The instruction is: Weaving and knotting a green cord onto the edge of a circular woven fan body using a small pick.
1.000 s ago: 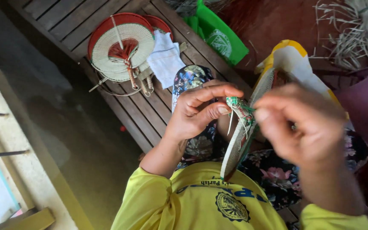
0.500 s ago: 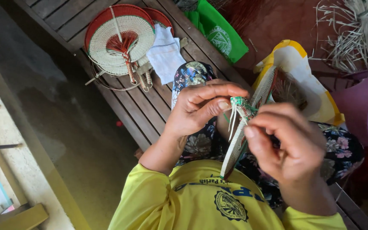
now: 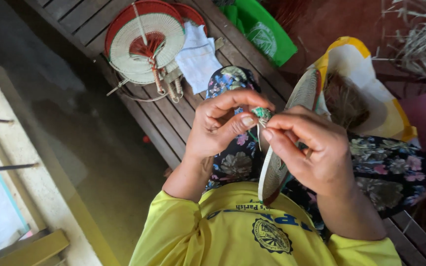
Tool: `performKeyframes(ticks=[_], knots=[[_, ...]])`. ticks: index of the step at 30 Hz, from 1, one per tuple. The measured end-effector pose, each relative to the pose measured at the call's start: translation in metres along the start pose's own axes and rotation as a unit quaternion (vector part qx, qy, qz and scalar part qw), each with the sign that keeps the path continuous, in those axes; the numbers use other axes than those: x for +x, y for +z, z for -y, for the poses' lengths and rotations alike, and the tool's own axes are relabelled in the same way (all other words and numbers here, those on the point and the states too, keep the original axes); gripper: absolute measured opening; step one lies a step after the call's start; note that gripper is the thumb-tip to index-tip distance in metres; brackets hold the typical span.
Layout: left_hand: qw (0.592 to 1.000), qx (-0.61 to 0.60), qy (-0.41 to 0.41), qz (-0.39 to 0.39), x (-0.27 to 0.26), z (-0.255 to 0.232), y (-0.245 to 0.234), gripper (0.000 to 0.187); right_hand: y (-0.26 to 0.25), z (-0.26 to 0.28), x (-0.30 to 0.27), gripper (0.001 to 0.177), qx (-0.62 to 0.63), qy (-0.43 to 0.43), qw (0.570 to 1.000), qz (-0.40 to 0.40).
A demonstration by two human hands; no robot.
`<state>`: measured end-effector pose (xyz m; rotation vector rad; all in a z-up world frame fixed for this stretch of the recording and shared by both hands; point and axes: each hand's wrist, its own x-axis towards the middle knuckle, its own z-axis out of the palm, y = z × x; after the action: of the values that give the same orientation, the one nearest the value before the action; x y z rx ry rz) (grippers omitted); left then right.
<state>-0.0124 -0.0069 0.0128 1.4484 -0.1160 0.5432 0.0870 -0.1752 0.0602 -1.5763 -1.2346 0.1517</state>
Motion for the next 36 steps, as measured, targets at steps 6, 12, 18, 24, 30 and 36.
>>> performKeyframes(ticks=[6, 12, 18, 24, 30, 36], knots=[[0.993, -0.091, 0.022, -0.075, -0.016, 0.017, -0.009, 0.023, 0.014, -0.025, 0.008, 0.006, 0.058, 0.071, 0.993, 0.076], [0.983, -0.108, 0.001, -0.151, -0.04, 0.039, -0.039, 0.019, 0.048, -0.052, 0.024, 0.01, 0.115, 0.039, 0.983, 0.14], [0.976, -0.127, -0.023, -0.173, -0.052, 0.049, -0.061, 0.023, 0.077, -0.064, 0.029, 0.012, 0.087, 0.006, 0.988, 0.126], [0.978, -0.134, -0.024, -0.159, -0.059, 0.054, -0.075, 0.017, 0.088, -0.071, 0.037, 0.012, 0.07, -0.033, 0.986, 0.145], [0.967, -0.164, -0.06, -0.188, -0.069, 0.057, -0.078, 0.019, 0.095, -0.075, 0.039, 0.014, 0.058, -0.055, 0.982, 0.169], [0.957, -0.187, -0.065, -0.213, -0.07, 0.06, -0.077, 0.021, 0.098, -0.074, 0.037, 0.012, 0.03, -0.086, 0.982, 0.167]])
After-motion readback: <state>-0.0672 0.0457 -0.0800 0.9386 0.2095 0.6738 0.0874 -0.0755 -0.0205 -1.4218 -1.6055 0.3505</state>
